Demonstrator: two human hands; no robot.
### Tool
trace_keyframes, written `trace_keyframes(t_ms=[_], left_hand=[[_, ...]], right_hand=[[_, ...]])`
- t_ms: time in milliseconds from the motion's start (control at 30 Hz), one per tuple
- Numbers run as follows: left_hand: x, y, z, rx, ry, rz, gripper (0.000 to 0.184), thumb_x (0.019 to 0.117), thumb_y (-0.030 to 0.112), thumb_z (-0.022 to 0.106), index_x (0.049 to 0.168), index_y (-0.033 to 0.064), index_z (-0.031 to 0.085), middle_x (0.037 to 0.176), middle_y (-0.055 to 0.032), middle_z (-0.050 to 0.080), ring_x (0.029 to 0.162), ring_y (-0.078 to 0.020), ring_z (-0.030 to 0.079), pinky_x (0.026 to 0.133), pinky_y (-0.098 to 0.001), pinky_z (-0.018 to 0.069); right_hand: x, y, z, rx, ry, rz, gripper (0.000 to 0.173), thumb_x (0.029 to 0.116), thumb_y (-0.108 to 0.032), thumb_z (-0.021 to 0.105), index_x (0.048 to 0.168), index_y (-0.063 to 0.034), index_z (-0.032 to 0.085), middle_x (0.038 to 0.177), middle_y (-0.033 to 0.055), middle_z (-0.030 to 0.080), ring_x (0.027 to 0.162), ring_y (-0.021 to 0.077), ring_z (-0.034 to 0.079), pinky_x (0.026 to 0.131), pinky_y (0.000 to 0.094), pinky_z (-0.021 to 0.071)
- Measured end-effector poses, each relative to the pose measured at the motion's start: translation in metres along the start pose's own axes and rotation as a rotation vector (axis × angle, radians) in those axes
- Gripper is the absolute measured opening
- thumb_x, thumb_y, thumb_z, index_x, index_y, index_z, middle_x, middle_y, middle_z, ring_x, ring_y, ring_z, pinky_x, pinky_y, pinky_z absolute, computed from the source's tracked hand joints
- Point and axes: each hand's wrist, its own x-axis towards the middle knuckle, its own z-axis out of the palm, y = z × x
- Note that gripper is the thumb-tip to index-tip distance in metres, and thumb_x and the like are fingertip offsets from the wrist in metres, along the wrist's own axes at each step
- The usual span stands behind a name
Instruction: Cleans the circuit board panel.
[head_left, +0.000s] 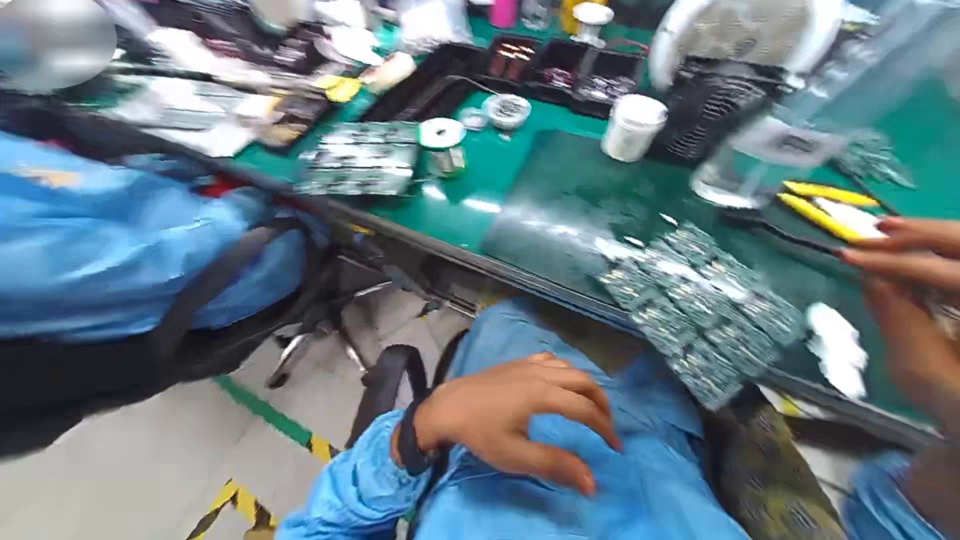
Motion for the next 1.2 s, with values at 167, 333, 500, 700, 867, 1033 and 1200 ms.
trace_keyframes(t_ms=[167, 333, 500, 700, 867, 1033, 1200], left_hand=[[-0.003, -0.094, 0.054, -0.157, -0.221, -0.350, 0.048, 0.1002, 0.044, 0.057, 0.128, 0.0068, 0.070, 0.135, -0.0160, 0.065, 0.132, -0.0349, 0.056, 0.110, -0.0618, 0.0394], [-0.003, -0.114, 0.106, -0.136, -0.096, -0.276, 0.044, 0.0947, 0.043, 0.064, 0.096, 0.0000, 0.075, 0.090, -0.0134, 0.074, 0.095, -0.0300, 0.069, 0.093, -0.0512, 0.0502], [0.002, -0.144, 0.102, -0.327, 0.079, -0.295, 0.039, 0.0939, 0.032, 0.070, 0.072, 0.0003, 0.066, 0.074, -0.0033, 0.062, 0.079, -0.0045, 0.058, 0.077, -0.0221, 0.0476], [0.017, -0.127, 0.060, -0.041, -0.097, -0.322, 0.027, 0.0945, 0.026, 0.069, 0.101, 0.0008, 0.075, 0.099, -0.0128, 0.073, 0.097, -0.0233, 0.069, 0.089, -0.0440, 0.0552], [0.026, -0.063, 0.028, 0.065, 0.079, -0.059, 0.027, 0.1018, 0.030, 0.059, 0.099, 0.0065, 0.073, 0.093, -0.0042, 0.072, 0.094, -0.0089, 0.066, 0.089, -0.0267, 0.0501], [0.054, -0.052, 0.034, 0.426, 0.459, 0.089, 0.032, 0.0989, 0.043, 0.065, 0.104, 0.0123, 0.071, 0.105, -0.0059, 0.072, 0.121, -0.0166, 0.061, 0.115, -0.0391, 0.0342], [0.081, -0.072, 0.045, 0.629, 0.406, 0.065, 0.060, 0.0885, 0.058, 0.069, 0.125, 0.0099, 0.068, 0.126, -0.0130, 0.069, 0.132, -0.0324, 0.057, 0.117, -0.0637, 0.0247]], right_hand=[[0.003, 0.025, -0.002, -0.323, -0.017, 0.112, 0.028, 0.1003, -0.011, 0.051, 0.108, -0.0007, 0.076, 0.110, 0.0203, 0.072, 0.108, 0.0348, 0.067, 0.093, 0.0507, 0.0516], [-0.011, 0.038, -0.010, -0.342, -0.191, 0.286, 0.029, 0.1005, -0.008, 0.049, 0.115, -0.0001, 0.073, 0.105, 0.0160, 0.074, 0.099, 0.0337, 0.070, 0.089, 0.0525, 0.0534], [-0.044, 0.028, -0.022, -0.315, -0.200, 0.448, 0.035, 0.1021, -0.029, 0.053, 0.115, -0.0014, 0.070, 0.108, 0.0158, 0.073, 0.100, 0.0285, 0.070, 0.088, 0.0499, 0.0542], [-0.092, 0.034, -0.012, -0.249, -0.160, 0.478, 0.031, 0.0981, -0.019, 0.058, 0.115, 0.0017, 0.073, 0.129, 0.0212, 0.068, 0.133, 0.0431, 0.055, 0.112, 0.0566, 0.0414], [-0.090, 0.015, -0.003, -0.208, 0.098, 0.351, 0.019, 0.0989, -0.007, 0.060, 0.106, 0.0052, 0.073, 0.113, 0.0205, 0.072, 0.115, 0.0232, 0.067, 0.101, 0.0327, 0.0520], [-0.072, -0.023, 0.024, -0.046, -0.086, 0.036, 0.016, 0.1010, -0.008, 0.058, 0.107, 0.0002, 0.071, 0.104, 0.0138, 0.073, 0.108, 0.0182, 0.068, 0.100, 0.0313, 0.0506], [-0.057, -0.027, 0.048, -0.083, -0.273, -0.137, 0.019, 0.1019, -0.009, 0.057, 0.106, -0.0060, 0.076, 0.099, 0.0104, 0.074, 0.106, 0.0253, 0.067, 0.101, 0.0395, 0.0474]])
